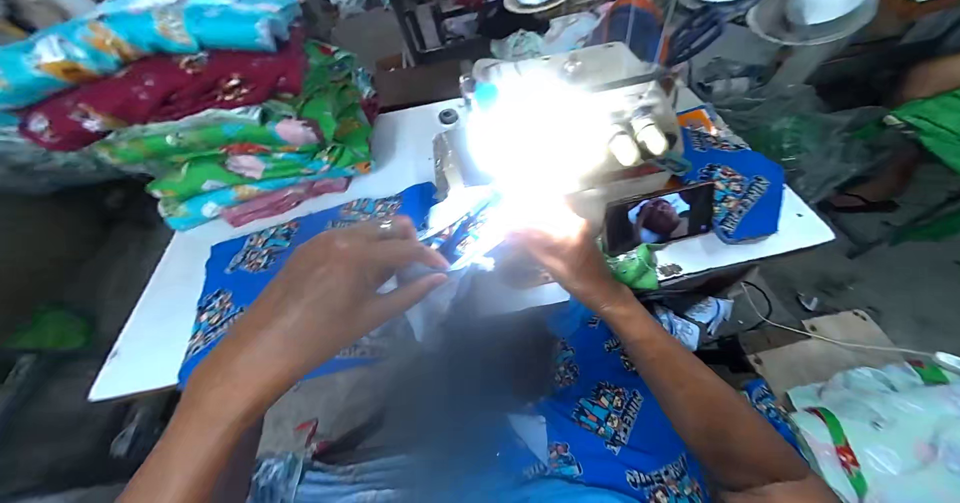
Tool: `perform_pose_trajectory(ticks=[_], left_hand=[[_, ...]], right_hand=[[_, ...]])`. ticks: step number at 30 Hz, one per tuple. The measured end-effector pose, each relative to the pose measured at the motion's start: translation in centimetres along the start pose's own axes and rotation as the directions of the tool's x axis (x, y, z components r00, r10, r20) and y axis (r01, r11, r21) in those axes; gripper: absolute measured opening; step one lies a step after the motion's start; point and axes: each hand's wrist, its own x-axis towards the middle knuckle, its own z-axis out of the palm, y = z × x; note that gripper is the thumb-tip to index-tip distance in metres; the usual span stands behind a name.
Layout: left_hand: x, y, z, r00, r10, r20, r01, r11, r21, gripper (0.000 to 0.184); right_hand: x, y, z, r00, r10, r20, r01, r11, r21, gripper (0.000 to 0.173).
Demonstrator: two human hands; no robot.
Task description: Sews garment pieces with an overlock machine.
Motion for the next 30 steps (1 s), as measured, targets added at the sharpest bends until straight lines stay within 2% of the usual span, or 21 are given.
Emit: perform_pose_trajectory(ticks=[9, 14, 24, 30], left_hand=[[0.1, 0.7, 0.4, 0.998, 0.021, 0.052, -0.018, 0.998, -0.052, 0.024], [0.0, 0.9, 0.7, 0.997, 0.024, 0.074, -0.020, 0.999, -0.048, 0.025], [-0.2, 0.9, 0.9, 0.996, 0.025, 0.085, -0.020, 0.999, -0.050, 0.025], [0.2, 1.8, 0.9, 0.998, 0.003, 0.065, 0.001, 0.998, -0.055, 0.023]], right_hand=[[0.5, 0.0, -0.1, 0.999, -0.003, 0.034, 0.004, 1.000, -0.026, 0.009], [0.7, -0.1, 0.0, 0.998, -0.022, 0.050, 0.026, 0.997, -0.078, 0.015], [1.1, -0.3, -0.3, 0.995, -0.048, 0.082, 0.053, 0.997, -0.064, 0.010], [0.6, -0.5, -0.8, 0.987, -0.100, 0.129, 0.121, 0.979, -0.166, 0.017]])
